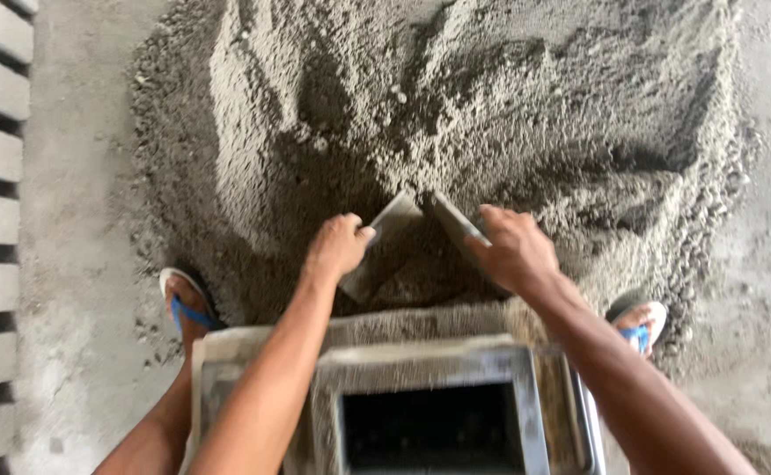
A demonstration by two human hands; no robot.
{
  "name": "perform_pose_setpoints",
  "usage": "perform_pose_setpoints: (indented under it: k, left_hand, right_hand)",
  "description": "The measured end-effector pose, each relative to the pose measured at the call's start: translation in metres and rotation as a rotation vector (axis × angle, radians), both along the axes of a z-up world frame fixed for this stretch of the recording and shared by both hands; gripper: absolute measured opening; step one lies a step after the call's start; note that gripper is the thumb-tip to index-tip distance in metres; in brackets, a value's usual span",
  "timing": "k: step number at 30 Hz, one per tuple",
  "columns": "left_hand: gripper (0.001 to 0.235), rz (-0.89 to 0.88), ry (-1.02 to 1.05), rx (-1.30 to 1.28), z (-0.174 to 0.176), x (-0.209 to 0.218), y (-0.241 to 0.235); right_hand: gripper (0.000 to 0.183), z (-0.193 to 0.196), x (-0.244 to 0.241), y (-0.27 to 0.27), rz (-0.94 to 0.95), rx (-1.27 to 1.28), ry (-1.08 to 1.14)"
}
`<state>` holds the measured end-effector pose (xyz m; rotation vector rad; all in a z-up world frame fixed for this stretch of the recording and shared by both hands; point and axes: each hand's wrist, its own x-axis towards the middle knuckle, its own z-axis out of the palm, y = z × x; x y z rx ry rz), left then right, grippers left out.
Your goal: The person scoops wet concrete into a rectangular mold, levels the surface with a straight edge, and compacts the mixture using a hand tamper. They then lift the mold, flip it to release the formed brick onto a stack, and repeat the process.
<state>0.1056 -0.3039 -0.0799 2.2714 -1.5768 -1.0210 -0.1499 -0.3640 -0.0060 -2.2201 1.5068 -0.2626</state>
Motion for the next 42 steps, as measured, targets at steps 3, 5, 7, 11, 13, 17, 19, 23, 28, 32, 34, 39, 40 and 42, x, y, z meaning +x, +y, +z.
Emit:
perform_pose_setpoints:
  k: [3, 5, 7, 11, 13, 17, 19, 23, 28, 32, 34, 39, 40, 42]
  left_hand:
    - [0.041, 0.013, 0.138, 0.094, 0.015, -0.021, 0.004]
    - [0.037, -0.119, 0.177, -0.011, -0.001, -0.024, 0.014]
    - [0.028, -0.01, 0.082, -0.083, 0.001, -0.005, 0.013]
    - [0.028, -0.027, -0.36, -0.741, 0.053, 0.063, -0.115]
    - [0.027, -0.051, -0.435, -0.697, 0.069, 0.09, -0.198]
    - [0.014, -0.211, -0.726, -0.609, 0.055, 0.132, -0.337]
    - [0.014, -0.242, -0.701, -0.573, 0.037, 0.125, -0.362]
    - [0.02, -0.25, -0.672, -0.572, -0.023, 0.119, -0.353]
    - [0.011, -0.379, -0.682, -0.42, -0.036, 0.103, -0.286]
    - [0.02, -0.31, -0.265, -0.254, -0.031, 0.084, -0.211]
    - [0.023, -0.277, -0.214, -0.234, -0.023, 0.071, -0.176]
    - [0.021, -0.189, -0.101, -0.214, -0.031, 0.025, -0.07]
    - [0.015, -0.193, -0.087, -0.18, -0.027, 0.016, -0.052]
    - [0.012, -0.197, -0.065, -0.139, 0.0, 0.006, -0.023]
  right_hand:
    - [0.032, -0.038, 0.005, -0.013, 0.03, 0.241, 0.228]
    - [0.015, -0.079, -0.013, -0.025, 0.094, 0.262, 0.293]
    - [0.014, -0.049, -0.006, -0.039, 0.059, 0.212, 0.251]
    - [0.029, -0.003, 0.02, -0.182, 0.319, -0.709, 0.029]
    - [0.013, 0.018, 0.053, -0.258, 0.246, -0.621, 0.143]
    - [0.021, 0.009, 0.116, -0.368, 0.155, -0.67, 0.274]
    - [0.018, -0.027, 0.123, -0.398, 0.159, -0.733, 0.25]
    - [0.039, -0.123, 0.127, -0.403, 0.179, -0.975, 0.107]
    - [0.024, -0.112, 0.127, -0.338, 0.163, -0.36, 0.108]
    - [0.028, -0.103, 0.107, -0.271, 0.171, 0.018, 0.204]
    - [0.026, -0.073, 0.1, -0.228, 0.17, 0.024, 0.262]
    - [0.018, -0.09, 0.044, -0.14, 0.182, 0.016, 0.366]
    - [0.016, -0.086, 0.037, -0.12, 0.196, 0.064, 0.325]
    - [0.019, -0.054, 0.025, -0.086, 0.21, 0.122, 0.291]
